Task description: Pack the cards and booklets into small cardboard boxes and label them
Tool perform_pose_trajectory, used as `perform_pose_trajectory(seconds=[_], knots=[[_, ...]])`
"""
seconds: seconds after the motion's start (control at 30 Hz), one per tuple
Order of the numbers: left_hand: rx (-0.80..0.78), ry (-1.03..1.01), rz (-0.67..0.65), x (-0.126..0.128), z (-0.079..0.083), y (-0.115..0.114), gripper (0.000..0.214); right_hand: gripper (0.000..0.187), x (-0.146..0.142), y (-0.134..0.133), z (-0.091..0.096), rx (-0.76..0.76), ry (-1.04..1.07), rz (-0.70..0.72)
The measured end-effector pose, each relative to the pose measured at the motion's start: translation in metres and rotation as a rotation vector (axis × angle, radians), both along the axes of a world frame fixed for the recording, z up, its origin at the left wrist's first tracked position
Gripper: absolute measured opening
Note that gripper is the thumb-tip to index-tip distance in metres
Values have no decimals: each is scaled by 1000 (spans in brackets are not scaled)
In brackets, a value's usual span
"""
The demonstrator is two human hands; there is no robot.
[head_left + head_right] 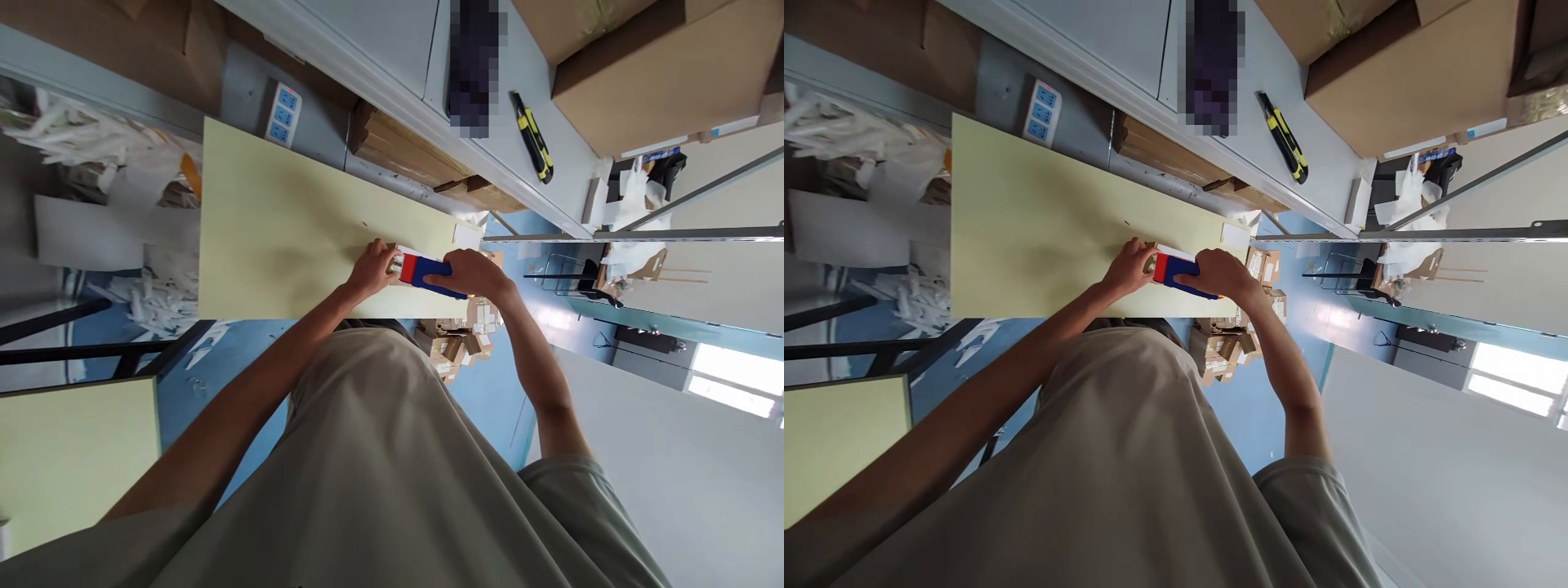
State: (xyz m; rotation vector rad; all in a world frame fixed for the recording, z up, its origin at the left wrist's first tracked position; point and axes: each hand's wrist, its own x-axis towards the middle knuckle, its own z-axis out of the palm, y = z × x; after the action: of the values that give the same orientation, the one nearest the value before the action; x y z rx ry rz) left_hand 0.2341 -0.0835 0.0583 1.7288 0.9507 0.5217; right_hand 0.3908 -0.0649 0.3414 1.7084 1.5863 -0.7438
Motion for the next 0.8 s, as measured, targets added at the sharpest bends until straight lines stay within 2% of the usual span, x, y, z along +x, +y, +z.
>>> perform_pose_trajectory(seconds=[0.13,0.23,0.43,0.57,0.67,0.8], knots=[[-2,22,-16,-4,-1,-2,51,66,19,-8,-5,-16,-18,-61],[-8,24,-31,-6,2,-5,49,70,38,-14,-16,-34,-32,-110],[-42,53,-18,-9,6,-5,50,60,69,-22,-64,-93,-33,-123],[-98,84,11,-10,11,-5,54,55,81,-26,-95,-68,10,-139],[-130,91,80,-5,15,-10,49,51,87,-28,-103,-58,81,-169],[-165,156,283,10,18,-23,34,48,98,-31,-105,-47,196,-176]])
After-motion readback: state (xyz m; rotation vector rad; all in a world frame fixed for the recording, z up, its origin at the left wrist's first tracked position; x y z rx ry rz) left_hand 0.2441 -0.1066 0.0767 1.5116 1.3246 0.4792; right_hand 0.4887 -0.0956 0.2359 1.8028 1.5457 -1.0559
